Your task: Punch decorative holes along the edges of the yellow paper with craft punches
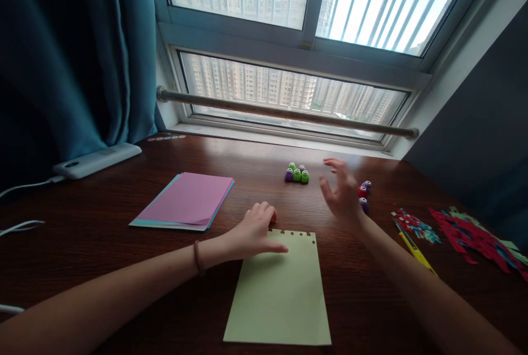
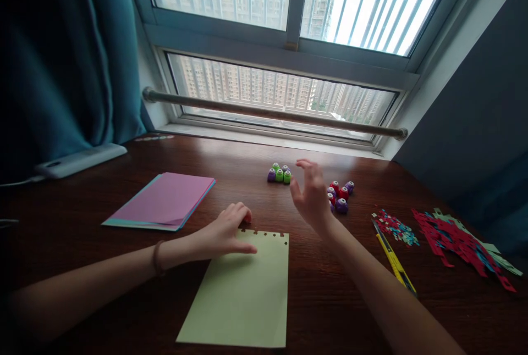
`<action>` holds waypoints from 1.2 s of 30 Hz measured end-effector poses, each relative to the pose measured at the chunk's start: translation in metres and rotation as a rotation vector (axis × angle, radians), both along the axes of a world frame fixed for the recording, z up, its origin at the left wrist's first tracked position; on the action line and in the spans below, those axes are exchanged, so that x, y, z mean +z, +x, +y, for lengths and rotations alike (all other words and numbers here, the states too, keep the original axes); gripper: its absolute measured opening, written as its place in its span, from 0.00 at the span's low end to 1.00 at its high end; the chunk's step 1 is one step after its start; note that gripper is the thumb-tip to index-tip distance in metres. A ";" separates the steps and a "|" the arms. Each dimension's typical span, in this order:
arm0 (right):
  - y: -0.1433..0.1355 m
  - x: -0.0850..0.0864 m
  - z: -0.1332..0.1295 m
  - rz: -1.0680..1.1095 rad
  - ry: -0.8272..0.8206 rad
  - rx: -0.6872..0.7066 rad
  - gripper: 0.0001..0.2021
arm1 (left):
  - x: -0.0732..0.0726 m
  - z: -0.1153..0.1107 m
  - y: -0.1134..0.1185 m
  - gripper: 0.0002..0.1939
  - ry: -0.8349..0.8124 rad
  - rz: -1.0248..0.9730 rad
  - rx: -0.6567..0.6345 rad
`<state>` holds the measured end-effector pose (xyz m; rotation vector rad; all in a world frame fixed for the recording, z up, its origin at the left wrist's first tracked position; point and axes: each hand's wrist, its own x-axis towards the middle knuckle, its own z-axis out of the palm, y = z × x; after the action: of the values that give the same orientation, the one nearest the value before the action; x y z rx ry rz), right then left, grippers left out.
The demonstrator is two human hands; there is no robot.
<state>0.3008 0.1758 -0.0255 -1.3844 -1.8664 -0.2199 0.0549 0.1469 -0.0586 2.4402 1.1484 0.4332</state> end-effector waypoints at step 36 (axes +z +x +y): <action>0.012 -0.025 -0.078 1.158 -0.557 0.487 0.19 | 0.002 0.010 -0.004 0.17 -0.617 -0.569 0.034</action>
<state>0.3127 0.0977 -0.0510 -0.9448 -1.1791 1.1750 0.0514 0.1571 -0.0568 1.6223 0.8971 0.6216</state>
